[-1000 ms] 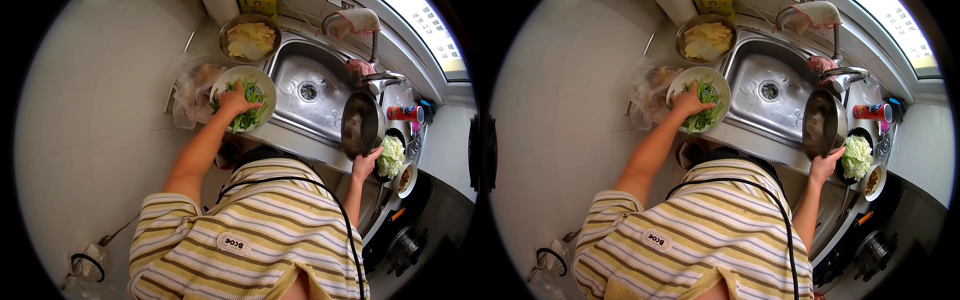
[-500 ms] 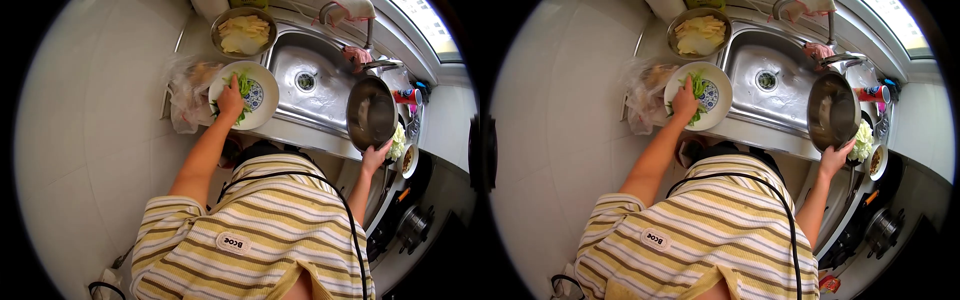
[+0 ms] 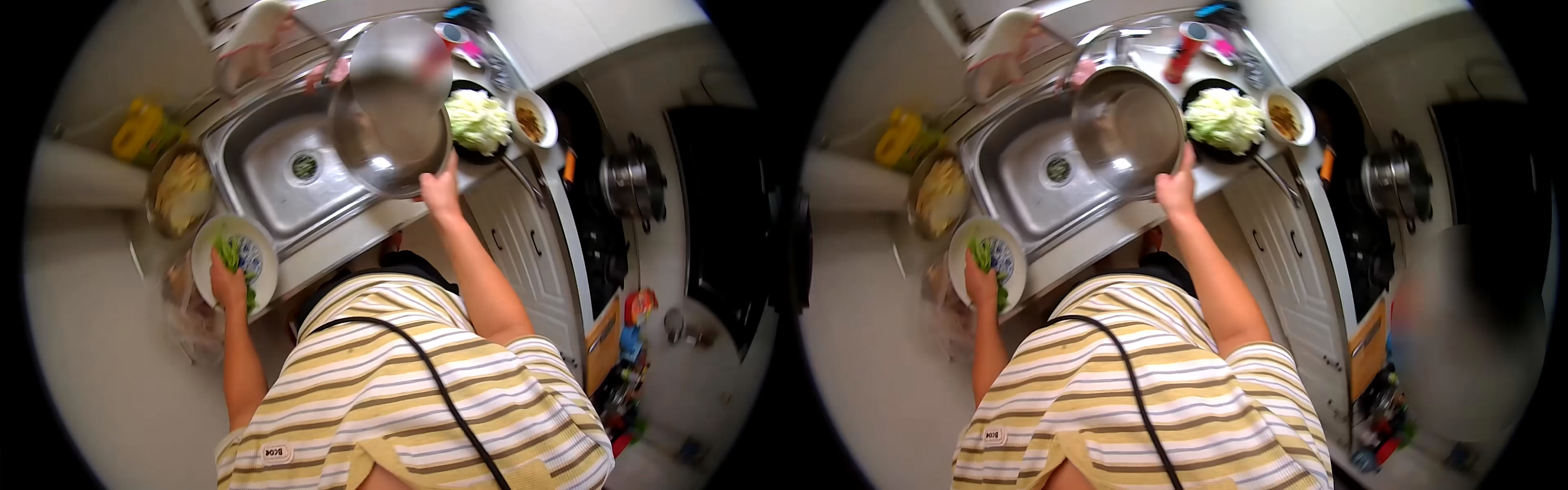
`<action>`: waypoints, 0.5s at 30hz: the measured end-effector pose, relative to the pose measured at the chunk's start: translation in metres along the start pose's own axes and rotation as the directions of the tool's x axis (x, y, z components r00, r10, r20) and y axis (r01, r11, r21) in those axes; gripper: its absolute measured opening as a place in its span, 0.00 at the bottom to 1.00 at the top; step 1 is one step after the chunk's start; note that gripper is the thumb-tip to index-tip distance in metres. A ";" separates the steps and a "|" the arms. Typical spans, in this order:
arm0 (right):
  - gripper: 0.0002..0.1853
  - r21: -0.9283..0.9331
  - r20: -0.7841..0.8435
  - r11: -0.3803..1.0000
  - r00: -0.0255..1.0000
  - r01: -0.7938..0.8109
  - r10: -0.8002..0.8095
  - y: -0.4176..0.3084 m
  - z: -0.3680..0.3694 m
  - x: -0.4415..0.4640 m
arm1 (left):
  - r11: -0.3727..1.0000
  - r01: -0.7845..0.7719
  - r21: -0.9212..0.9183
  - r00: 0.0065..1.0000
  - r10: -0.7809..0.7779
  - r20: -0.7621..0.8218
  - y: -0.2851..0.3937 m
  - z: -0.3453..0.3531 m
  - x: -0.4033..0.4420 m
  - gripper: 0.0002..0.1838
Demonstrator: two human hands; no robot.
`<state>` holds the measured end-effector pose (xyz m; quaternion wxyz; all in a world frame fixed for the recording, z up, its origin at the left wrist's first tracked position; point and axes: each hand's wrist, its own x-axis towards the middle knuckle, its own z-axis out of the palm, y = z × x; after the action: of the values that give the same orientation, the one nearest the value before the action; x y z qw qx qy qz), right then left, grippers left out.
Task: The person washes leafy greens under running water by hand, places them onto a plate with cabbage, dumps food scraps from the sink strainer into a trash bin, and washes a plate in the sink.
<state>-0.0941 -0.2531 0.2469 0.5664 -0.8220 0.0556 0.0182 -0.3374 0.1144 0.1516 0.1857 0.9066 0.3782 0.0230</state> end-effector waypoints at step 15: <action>0.16 0.729 0.036 0.394 0.606 -0.560 0.795 0.154 -0.387 -0.107 | 0.973 -0.081 0.214 0.996 0.087 -0.019 -0.002 0.001 0.015 0.28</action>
<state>-0.2308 -0.6612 0.2524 0.7463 -0.4474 0.4834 0.0961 -0.3283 0.1257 0.1487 0.0809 0.9361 0.3422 0.0029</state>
